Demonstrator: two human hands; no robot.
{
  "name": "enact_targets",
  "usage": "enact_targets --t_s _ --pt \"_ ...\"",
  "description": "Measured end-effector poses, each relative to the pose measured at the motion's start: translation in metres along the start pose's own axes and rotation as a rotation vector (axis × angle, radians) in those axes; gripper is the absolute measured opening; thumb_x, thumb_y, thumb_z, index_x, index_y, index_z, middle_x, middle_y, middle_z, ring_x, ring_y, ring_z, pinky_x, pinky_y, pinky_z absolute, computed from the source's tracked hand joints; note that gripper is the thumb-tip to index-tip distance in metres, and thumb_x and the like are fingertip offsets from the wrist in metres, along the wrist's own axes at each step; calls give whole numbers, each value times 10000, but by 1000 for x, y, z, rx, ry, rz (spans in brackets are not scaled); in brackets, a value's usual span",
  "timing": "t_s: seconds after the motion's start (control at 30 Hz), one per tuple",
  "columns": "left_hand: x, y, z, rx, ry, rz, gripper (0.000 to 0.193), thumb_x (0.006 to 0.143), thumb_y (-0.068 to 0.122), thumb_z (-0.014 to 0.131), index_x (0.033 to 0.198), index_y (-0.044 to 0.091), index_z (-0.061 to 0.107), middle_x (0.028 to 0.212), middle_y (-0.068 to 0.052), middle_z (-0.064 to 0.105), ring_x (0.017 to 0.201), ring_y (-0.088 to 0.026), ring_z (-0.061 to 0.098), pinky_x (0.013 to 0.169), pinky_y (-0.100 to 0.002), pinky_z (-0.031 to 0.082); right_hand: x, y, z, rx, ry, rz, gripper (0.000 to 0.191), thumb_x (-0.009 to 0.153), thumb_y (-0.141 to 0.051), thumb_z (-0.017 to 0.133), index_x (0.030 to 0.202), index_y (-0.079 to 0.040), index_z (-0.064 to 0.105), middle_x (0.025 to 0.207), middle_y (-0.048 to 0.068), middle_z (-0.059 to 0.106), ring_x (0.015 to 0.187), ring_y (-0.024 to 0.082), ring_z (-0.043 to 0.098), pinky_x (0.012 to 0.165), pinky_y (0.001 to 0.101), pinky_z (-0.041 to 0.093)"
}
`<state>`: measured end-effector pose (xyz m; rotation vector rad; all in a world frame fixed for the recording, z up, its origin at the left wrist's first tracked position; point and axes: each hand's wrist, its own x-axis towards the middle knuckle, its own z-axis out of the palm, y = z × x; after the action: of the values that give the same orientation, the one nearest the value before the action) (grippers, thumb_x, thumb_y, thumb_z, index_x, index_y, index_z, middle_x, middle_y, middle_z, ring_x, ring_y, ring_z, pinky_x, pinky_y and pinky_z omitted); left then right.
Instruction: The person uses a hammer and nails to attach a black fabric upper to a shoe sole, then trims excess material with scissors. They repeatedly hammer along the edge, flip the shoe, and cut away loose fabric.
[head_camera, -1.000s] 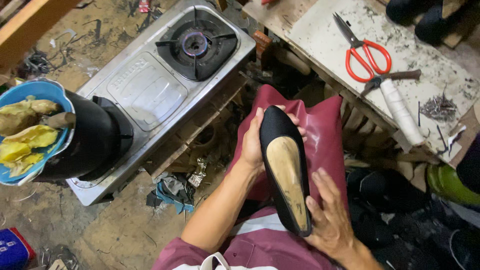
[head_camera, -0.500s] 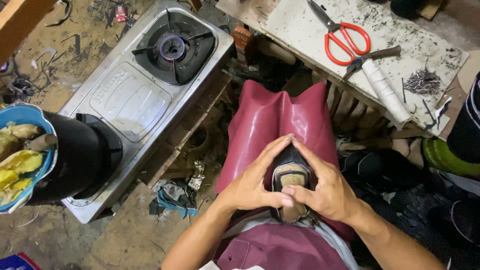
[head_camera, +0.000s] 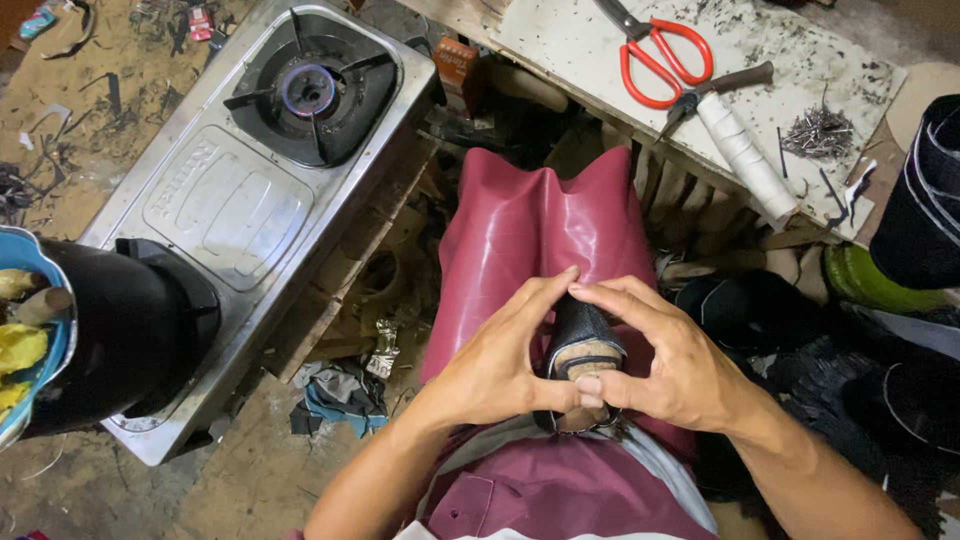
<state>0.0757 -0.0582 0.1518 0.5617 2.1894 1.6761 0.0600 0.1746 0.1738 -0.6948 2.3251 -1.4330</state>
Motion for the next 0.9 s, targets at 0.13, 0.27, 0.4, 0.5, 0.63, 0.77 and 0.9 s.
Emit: enact_targets --t_s 0.13,0.27,0.4,0.5,0.63,0.77,0.9 --pt "2 3 -4 45 2 35 1053 706 321 843 1593 -1 375 1321 -163 533 1205 -301 591 1055 -395 500 0 0 2 47 -1 7 767 716 -227 836 1407 -11 581 1270 113 643 1171 228 649 1016 331 487" --pt "5 0 -5 83 -9 -8 998 654 331 849 1506 -6 453 1246 -166 519 1167 -301 595 1010 -393 508 0 9 3 47 4 10 725 717 -217 835 1378 -16 617 1207 102 640 1137 211 645 1011 324 484" --pt "6 -4 1 40 21 39 939 696 321 832 1494 -11 466 1275 -165 506 1197 -306 590 1032 -395 510 0 20 5 91 -2 -59 661 721 -192 850 1322 -10 641 1178 103 634 1116 208 635 1007 320 476" --pt "4 -7 6 31 46 63 909 719 288 817 1498 -17 461 1291 -175 483 1202 -315 572 1033 -401 509 0 25 7 158 1 -53 639 719 -150 841 1318 -17 660 1131 96 623 1053 202 628 971 309 492" --pt "0 -9 10 37 78 84 835 748 216 779 1491 -16 476 1287 -176 460 1199 -315 554 1031 -395 512 0 29 13 177 33 -52 576 712 -116 833 1260 -18 684 1088 82 618 1016 184 626 928 302 501" --pt "1 -11 10 63 119 131 760 766 175 796 1454 0 525 1254 -169 443 1188 -315 533 1027 -389 499 2 32 19 223 74 -52 511 730 -83 819 1225 -26 704 1052 69 619 971 166 631 876 284 520" --pt "1 -15 11 47 138 130 730 778 173 788 1445 18 538 1241 -157 442 1184 -306 533 1020 -378 502 5 35 23 191 101 -92 489 725 -65 835 1198 -28 717 1025 63 623 937 161 621 854 271 509"
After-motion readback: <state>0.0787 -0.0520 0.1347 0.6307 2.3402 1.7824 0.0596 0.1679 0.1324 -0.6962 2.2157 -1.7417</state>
